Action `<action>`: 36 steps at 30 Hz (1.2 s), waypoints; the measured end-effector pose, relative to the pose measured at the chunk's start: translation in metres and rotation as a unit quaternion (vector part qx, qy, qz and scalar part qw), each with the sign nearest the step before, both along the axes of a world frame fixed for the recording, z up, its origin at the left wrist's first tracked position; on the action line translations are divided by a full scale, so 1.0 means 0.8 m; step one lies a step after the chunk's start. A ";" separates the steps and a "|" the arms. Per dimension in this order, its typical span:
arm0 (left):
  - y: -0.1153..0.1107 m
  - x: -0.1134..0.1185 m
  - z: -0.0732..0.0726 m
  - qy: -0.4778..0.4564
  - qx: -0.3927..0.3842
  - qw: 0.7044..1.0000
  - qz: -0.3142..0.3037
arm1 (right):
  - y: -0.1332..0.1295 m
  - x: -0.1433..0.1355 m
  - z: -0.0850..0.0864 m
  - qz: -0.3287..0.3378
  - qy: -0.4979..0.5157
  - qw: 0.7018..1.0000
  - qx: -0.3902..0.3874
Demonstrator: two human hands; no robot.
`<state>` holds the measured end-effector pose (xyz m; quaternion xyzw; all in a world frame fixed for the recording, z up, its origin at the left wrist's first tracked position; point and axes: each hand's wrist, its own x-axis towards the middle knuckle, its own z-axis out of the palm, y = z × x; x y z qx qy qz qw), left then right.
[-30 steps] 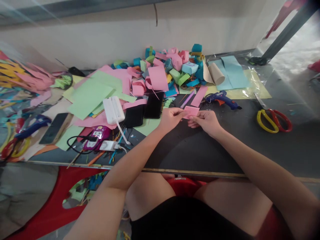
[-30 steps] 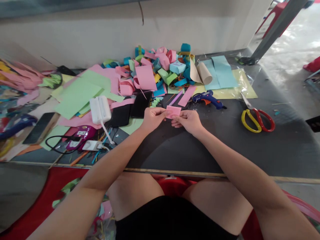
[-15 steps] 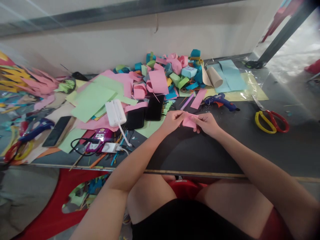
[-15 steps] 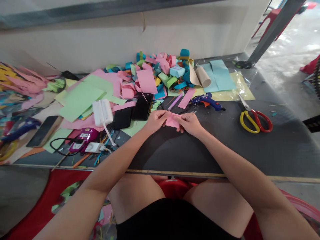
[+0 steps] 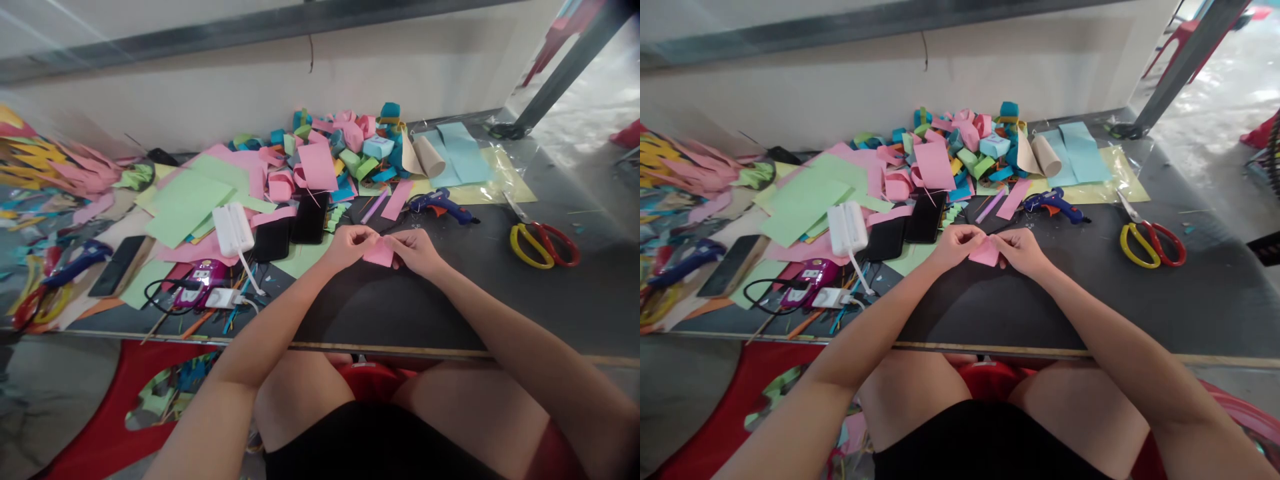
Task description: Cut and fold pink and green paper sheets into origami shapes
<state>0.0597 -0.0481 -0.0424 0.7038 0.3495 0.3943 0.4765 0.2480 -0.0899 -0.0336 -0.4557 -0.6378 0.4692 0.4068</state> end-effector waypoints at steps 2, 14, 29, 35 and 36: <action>-0.005 0.001 0.002 0.007 0.009 1.000 0.001 | 0.002 0.000 -0.002 0.010 0.005 1.000 -0.015; 0.006 0.000 0.000 0.020 -0.059 0.997 -0.055 | 0.001 0.004 0.000 -0.089 -0.058 0.990 0.098; 0.007 -0.007 0.002 0.041 -0.025 0.998 -0.045 | 0.004 -0.002 -0.010 -0.173 -0.035 0.974 0.140; 0.003 -0.008 0.005 0.041 -0.046 0.997 -0.050 | 0.004 -0.006 -0.010 -0.199 0.004 0.971 0.135; 0.003 -0.008 0.005 0.031 -0.043 0.997 -0.053 | 0.005 -0.005 -0.011 -0.199 0.015 0.973 0.116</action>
